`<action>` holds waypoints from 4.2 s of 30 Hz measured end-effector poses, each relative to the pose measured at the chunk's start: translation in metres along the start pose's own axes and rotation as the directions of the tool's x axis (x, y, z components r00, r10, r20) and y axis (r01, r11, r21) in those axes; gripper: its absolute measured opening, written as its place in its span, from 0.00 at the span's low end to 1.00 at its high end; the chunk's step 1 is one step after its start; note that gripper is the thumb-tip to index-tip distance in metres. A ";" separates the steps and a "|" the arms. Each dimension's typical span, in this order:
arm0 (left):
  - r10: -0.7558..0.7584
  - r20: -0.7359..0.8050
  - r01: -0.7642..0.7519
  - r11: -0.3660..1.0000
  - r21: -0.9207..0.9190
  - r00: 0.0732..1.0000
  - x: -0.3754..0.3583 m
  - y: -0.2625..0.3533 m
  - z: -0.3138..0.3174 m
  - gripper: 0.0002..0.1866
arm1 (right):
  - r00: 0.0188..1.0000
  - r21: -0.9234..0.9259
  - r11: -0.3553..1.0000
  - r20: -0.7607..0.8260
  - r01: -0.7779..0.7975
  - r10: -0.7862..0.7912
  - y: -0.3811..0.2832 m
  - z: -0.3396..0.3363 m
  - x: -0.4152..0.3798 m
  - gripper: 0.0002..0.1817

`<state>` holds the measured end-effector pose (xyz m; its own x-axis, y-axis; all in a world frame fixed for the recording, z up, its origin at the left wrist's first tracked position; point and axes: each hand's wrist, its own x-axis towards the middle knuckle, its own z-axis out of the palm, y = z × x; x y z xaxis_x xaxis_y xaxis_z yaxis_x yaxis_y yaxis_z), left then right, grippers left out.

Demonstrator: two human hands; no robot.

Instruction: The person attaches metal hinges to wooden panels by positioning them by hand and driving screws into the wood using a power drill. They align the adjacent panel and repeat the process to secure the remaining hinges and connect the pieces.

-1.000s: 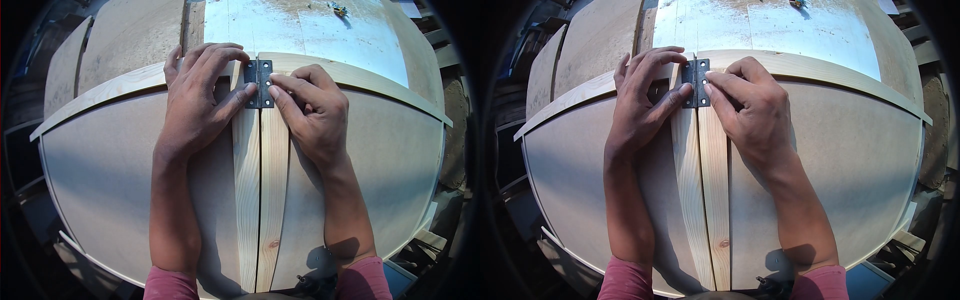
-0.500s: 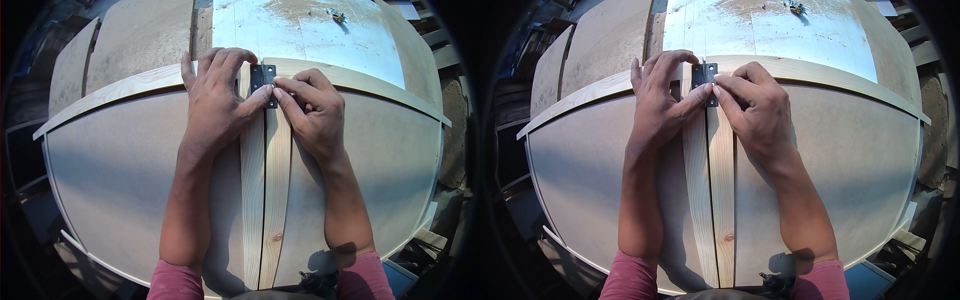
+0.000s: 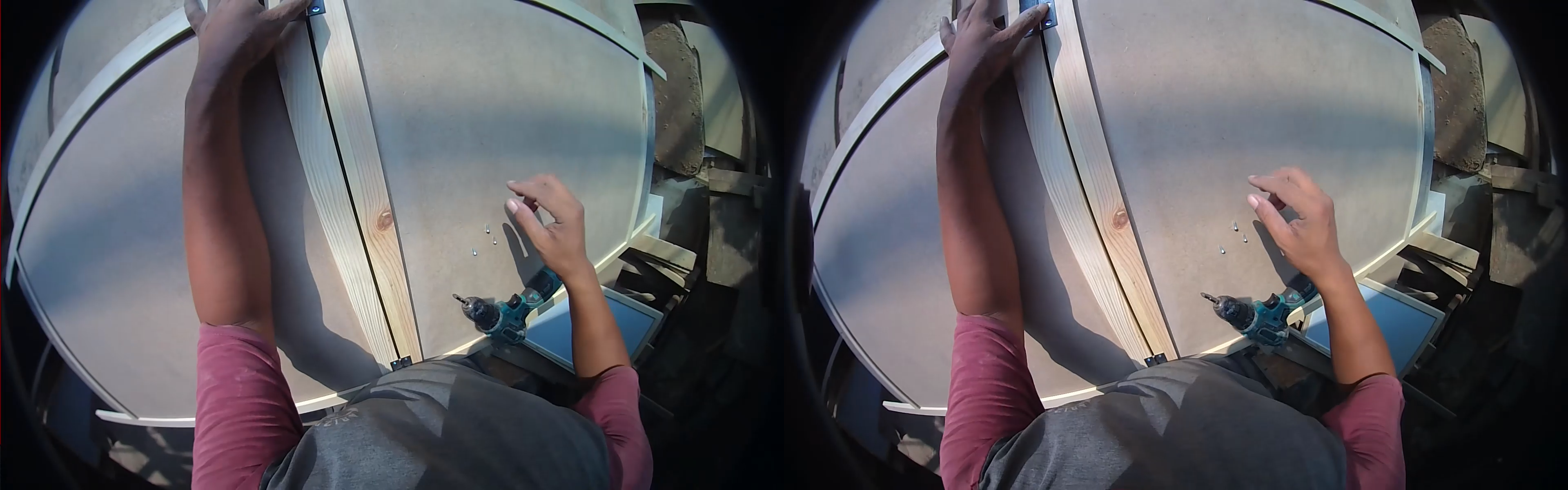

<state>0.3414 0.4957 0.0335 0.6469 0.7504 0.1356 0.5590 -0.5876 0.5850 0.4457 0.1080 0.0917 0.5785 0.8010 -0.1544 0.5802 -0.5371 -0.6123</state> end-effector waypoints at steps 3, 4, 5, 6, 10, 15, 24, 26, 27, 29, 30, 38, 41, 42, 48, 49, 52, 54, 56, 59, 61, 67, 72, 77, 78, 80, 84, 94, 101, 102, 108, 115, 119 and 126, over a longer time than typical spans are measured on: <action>-0.048 0.058 0.046 0.998 0.037 0.997 -0.001 0.008 -0.004 0.35 | 0.975 0.016 0.975 0.019 -0.222 0.221 0.016 0.016 -0.063 0.07; -0.042 0.055 0.040 0.999 0.033 0.998 -0.001 0.008 -0.005 0.35 | 0.949 0.055 0.947 0.020 -0.317 0.316 0.014 0.024 -0.076 0.08; -0.023 0.049 0.021 0.999 0.044 0.999 -0.001 0.006 -0.003 0.35 | 0.944 0.073 0.943 -0.028 -0.325 0.327 0.016 0.036 -0.083 0.09; -0.005 0.044 0.002 0.998 0.056 0.999 -0.001 0.004 -0.001 0.35 | 0.938 0.092 0.938 -0.074 -0.333 0.340 0.017 0.047 -0.088 0.10; 0.015 0.021 -0.016 0.999 0.049 1.000 -0.001 -0.001 0.002 0.35 | 0.927 0.048 0.943 -0.169 -0.331 0.334 0.014 0.058 -0.081 0.10; 0.065 0.019 -0.066 0.994 0.087 0.998 0.000 -0.006 0.006 0.34 | 0.956 -0.036 0.960 -0.104 -0.279 0.274 0.000 0.051 -0.083 0.06; 0.044 0.037 -0.047 0.996 0.082 0.998 0.000 -0.005 0.005 0.34 | 0.967 0.109 0.977 0.199 -0.185 0.161 -0.047 0.072 -0.102 0.11; 0.040 0.030 -0.043 0.995 0.095 0.999 0.004 -0.010 0.010 0.34 | 0.963 0.070 0.983 0.222 -0.172 0.153 -0.044 0.074 -0.105 0.11; 0.039 0.026 -0.042 0.993 0.110 0.999 0.005 -0.013 0.013 0.35 | 0.963 0.069 0.983 0.225 -0.171 0.151 -0.044 0.073 -0.106 0.11; 0.028 0.035 -0.031 0.995 0.091 0.999 0.000 -0.004 0.005 0.35 | 0.963 0.027 0.988 0.230 -0.151 0.141 -0.045 0.071 -0.106 0.11; 0.022 0.044 -0.025 0.997 0.072 0.999 -0.002 0.000 0.002 0.35 | 0.963 0.026 0.988 0.230 -0.150 0.140 -0.046 0.071 -0.106 0.11; 0.021 0.049 -0.024 0.997 0.068 0.999 -0.002 -0.001 0.001 0.35 | 0.978 -0.054 0.997 0.195 -0.061 0.071 -0.043 0.069 -0.112 0.12; 0.013 0.047 -0.017 0.996 0.086 0.999 -0.001 0.000 0.004 0.35 | 0.973 -0.056 0.998 0.226 -0.027 0.039 -0.043 0.049 -0.112 0.14; -0.001 0.037 -0.003 0.994 0.107 0.999 -0.001 0.000 0.005 0.35 | 0.974 -0.054 0.998 0.224 -0.023 0.035 -0.037 0.039 -0.114 0.14; 0.072 0.011 -0.072 0.997 0.006 0.997 -0.001 -0.008 0.006 0.32 | 0.867 -0.658 0.722 0.469 0.215 0.169 -0.004 -0.049 -0.149 0.28; 0.157 -0.109 -0.148 0.985 0.086 0.982 0.004 -0.024 0.027 0.33 | 0.853 -0.681 0.677 0.500 0.279 0.151 0.008 -0.052 -0.162 0.28; 0.200 -0.160 -0.174 0.971 0.163 0.967 0.008 -0.035 0.039 0.36 | 0.862 -0.666 0.656 0.505 0.355 0.045 0.043 -0.046 -0.185 0.27; 0.163 -0.125 -0.149 0.982 0.113 0.979 0.006 -0.029 0.033 0.36 | 0.841 -0.601 0.700 0.541 0.387 -0.001 0.051 -0.037 -0.182 0.26; 0.134 -0.086 -0.128 0.989 0.071 0.987 0.004 -0.025 0.027 0.35 | 0.833 -0.483 0.782 0.548 0.395 -0.082 0.058 -0.022 -0.182 0.26; 0.113 -0.050 -0.111 0.993 0.042 0.992 0.002 -0.021 0.019 0.35 | 0.758 -0.356 0.783 0.616 0.510 -0.215 0.066 -0.020 -0.171 0.29; 0.109 -0.039 -0.108 0.994 0.024 0.993 0.001 -0.018 0.015 0.35 | 0.716 -0.309 0.792 0.663 0.527 -0.218 0.069 -0.026 -0.164 0.29; 0.114 -0.043 -0.114 0.993 -0.002 0.993 0.000 -0.018 0.014 0.35 | 0.761 -0.266 0.847 0.610 0.459 -0.221 0.028 -0.054 -0.120 0.40; 0.122 -0.063 -0.121 0.993 0.015 0.991 0.000 -0.018 0.014 0.34 | 0.920 0.091 0.993 0.377 0.075 -0.104 -0.054 -0.079 -0.029 0.34; 0.128 -0.073 -0.127 0.992 0.015 0.989 0.001 -0.020 0.018 0.33 | 0.992 0.532 0.843 0.123 -0.075 0.011 -0.110 -0.073 0.051 0.18; 0.123 -0.077 -0.122 0.992 0.015 0.989 0.001 -0.021 0.017 0.33 | 0.992 0.560 0.819 0.097 -0.123 0.082 -0.124 -0.074 0.068 0.16; 0.118 -0.037 -0.118 0.993 0.012 0.992 0.000 -0.018 0.013 0.33 | 0.990 0.495 0.857 0.088 -0.143 0.114 -0.139 -0.079 0.097 0.15; 0.115 -0.054 -0.115 0.993 0.011 0.992 0.000 -0.021 0.018 0.33 | 0.986 0.396 0.907 0.137 -0.145 0.098 -0.148 -0.079 0.142 0.15; 0.110 -0.042 -0.111 0.994 -0.002 0.993 0.001 -0.021 0.017 0.32 | 0.956 0.281 0.936 0.257 -0.214 0.142 -0.161 -0.055 0.200 0.15; 0.108 -0.052 -0.108 0.994 0.010 0.993 0.002 -0.020 0.018 0.31 | 0.958 0.210 0.960 0.257 -0.186 0.130 -0.158 -0.049 0.209 0.15; 0.106 -0.056 -0.106 0.994 0.011 0.993 0.002 -0.020 0.018 0.31 | 0.957 0.207 0.960 0.258 -0.189 0.133 -0.158 -0.050 0.209 0.15; 0.112 -0.058 -0.111 0.994 0.016 0.992 0.002 -0.020 0.017 0.31 | 0.950 0.197 0.961 0.282 -0.196 0.136 -0.159 -0.050 0.211 0.15; 0.116 -0.068 -0.116 0.993 0.008 0.991 0.001 -0.020 0.018 0.31 | 0.947 0.176 0.965 0.290 -0.195 0.139 -0.159 -0.050 0.212 0.15; 0.115 -0.069 -0.115 0.993 0.014 0.991 0.001 -0.020 0.019 0.31 | 0.943 0.157 0.968 0.301 -0.196 0.142 -0.162 -0.052 0.215 0.16; 0.115 -0.056 -0.113 0.993 0.035 0.992 0.002 -0.021 0.019 0.32 | 0.907 -0.033 0.990 0.396 -0.140 0.142 -0.198 -0.068 0.250 0.16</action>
<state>0.3409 0.5033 0.0065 0.6764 0.6940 0.2466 0.5004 -0.6787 0.5375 0.5139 0.3966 0.2271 0.3799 0.7553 -0.5340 0.5121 -0.6525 -0.5586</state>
